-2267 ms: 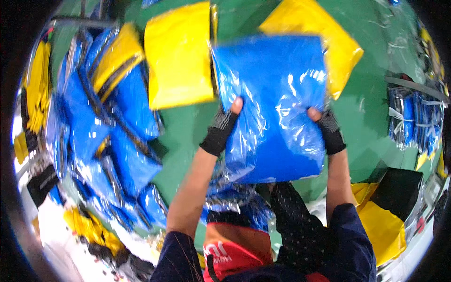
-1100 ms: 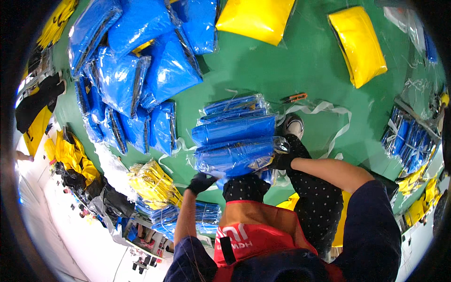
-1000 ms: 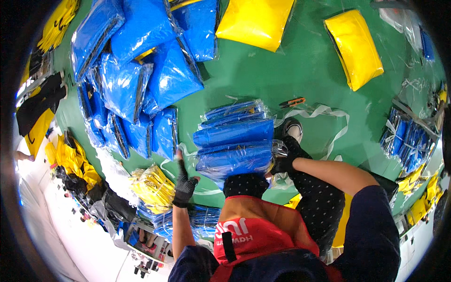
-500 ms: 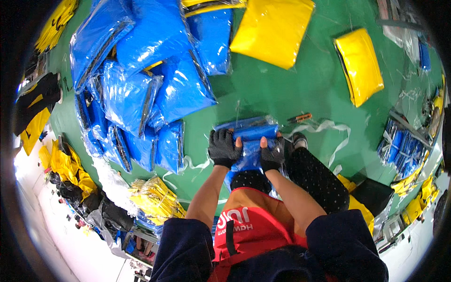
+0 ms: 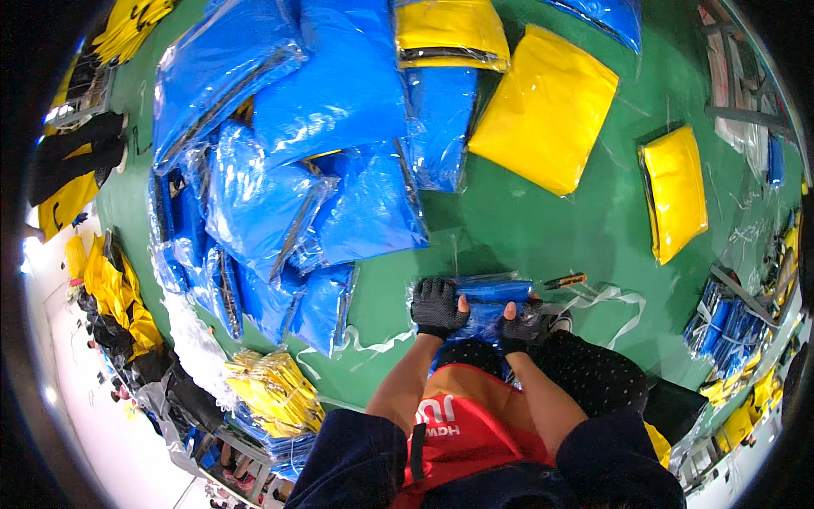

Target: The person gathers yellow and blue plastic pouches on a green floor, stacks them into neat piles, wraps each stack with a white plastic strap, and secures the strap by tying a knot. The person uses a small orange utility knife to cut the excess strap after each bundle is tied.

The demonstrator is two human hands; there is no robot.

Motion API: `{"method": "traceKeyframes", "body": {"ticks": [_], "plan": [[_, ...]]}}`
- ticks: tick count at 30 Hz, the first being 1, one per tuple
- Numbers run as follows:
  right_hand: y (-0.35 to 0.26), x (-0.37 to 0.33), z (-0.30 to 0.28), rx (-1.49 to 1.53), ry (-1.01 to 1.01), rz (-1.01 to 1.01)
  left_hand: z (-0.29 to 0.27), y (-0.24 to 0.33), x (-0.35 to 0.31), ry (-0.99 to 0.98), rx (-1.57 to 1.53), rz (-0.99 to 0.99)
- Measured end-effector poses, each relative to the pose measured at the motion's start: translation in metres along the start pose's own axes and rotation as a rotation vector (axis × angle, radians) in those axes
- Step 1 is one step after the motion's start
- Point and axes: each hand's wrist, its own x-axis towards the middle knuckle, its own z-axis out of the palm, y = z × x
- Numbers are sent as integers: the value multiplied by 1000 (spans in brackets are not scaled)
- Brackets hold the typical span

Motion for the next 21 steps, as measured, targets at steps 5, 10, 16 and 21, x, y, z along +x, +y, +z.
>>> {"method": "traceKeyframes", "body": {"ticks": [5, 10, 16, 21], "plan": [[-85, 34, 5, -213, 26, -421, -14, -2, -12, 113, -50, 19], [-207, 84, 147, -69, -659, -627, -31, 1, -24, 181, -243, -18], [-305, 46, 244, -92, -842, -517, -99, -72, -14, 681, 3, -454], [-292, -59, 166, 419, -1138, -601, -171, -193, -33, 1073, 385, -216]]}}
